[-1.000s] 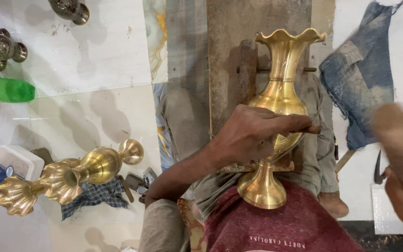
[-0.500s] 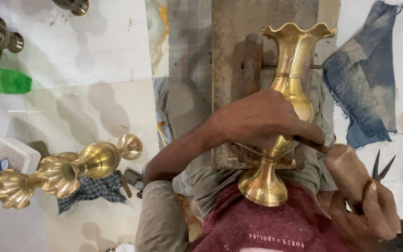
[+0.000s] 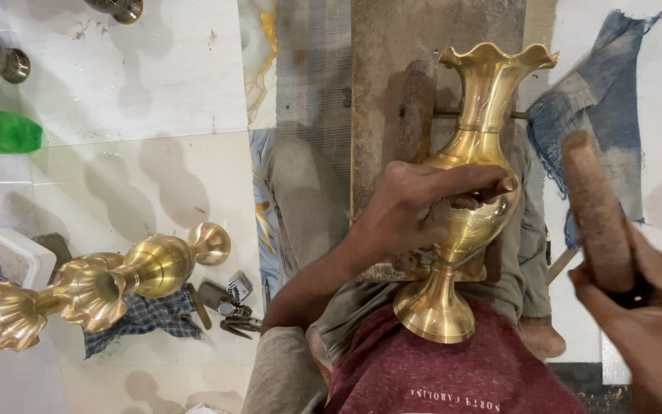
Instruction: The person holds a brass vase steady on a wooden board and etches a decorative pattern onto its surface with a small hand tool. They then reposition the vase, use a wooden mallet to strike a chisel-like tool against the vase's body, and continue etching around the vessel.
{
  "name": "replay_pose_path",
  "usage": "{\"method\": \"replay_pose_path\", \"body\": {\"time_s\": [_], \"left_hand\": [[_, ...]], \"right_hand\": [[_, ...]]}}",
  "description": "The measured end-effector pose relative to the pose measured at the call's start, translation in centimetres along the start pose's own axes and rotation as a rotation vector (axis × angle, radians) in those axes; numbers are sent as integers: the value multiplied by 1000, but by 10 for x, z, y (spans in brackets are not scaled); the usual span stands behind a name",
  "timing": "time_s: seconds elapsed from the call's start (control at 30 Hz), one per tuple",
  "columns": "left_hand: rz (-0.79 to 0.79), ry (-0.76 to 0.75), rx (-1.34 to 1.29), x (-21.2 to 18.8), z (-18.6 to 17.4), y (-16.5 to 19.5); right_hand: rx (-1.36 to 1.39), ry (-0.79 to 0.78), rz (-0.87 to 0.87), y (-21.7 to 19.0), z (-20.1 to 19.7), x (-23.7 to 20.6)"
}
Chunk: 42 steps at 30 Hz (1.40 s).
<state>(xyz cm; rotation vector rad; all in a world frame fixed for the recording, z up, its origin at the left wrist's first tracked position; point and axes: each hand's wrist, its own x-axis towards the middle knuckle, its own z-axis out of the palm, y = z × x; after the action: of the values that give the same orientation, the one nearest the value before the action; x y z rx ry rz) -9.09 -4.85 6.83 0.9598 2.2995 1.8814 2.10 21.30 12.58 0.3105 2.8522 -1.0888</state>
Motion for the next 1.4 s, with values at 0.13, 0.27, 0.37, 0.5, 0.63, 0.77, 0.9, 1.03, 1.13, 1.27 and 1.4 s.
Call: {"method": "replay_pose_path", "body": {"time_s": [0.13, 0.27, 0.37, 0.5, 0.63, 0.77, 0.9, 1.03, 1.13, 1.27, 1.4], "left_hand": [[16, 14, 50, 1, -2, 5], [-18, 79, -80, -4, 1, 10], [-58, 207, -89, -8, 13, 12], [-95, 349, -76, -16, 31, 13], [-129, 457, -74, -23, 41, 15], [-166, 529, 19, -27, 49, 13], [-118, 609, -31, -32, 55, 15], [-187, 665, 52, -32, 61, 17], [-122, 643, 39, -31, 60, 15], [-27, 441, 57, -33, 44, 6], [-58, 298, 182, -28, 33, 3]], "right_hand": [[-149, -129, -111, -10, -30, 16], [-206, -171, -237, -13, -36, 39], [-252, -219, -335, -21, -33, 60], [-303, -248, -443, -33, -28, 90], [-326, -246, -482, -37, -30, 101], [-338, -269, -510, -38, -32, 103], [-323, -269, -516, -40, -30, 105], [-303, -269, -509, -42, -28, 100], [-278, -260, -488, -39, -30, 93], [-239, -238, -455, -31, -31, 81], [-188, -205, -406, -22, -30, 65]]}}
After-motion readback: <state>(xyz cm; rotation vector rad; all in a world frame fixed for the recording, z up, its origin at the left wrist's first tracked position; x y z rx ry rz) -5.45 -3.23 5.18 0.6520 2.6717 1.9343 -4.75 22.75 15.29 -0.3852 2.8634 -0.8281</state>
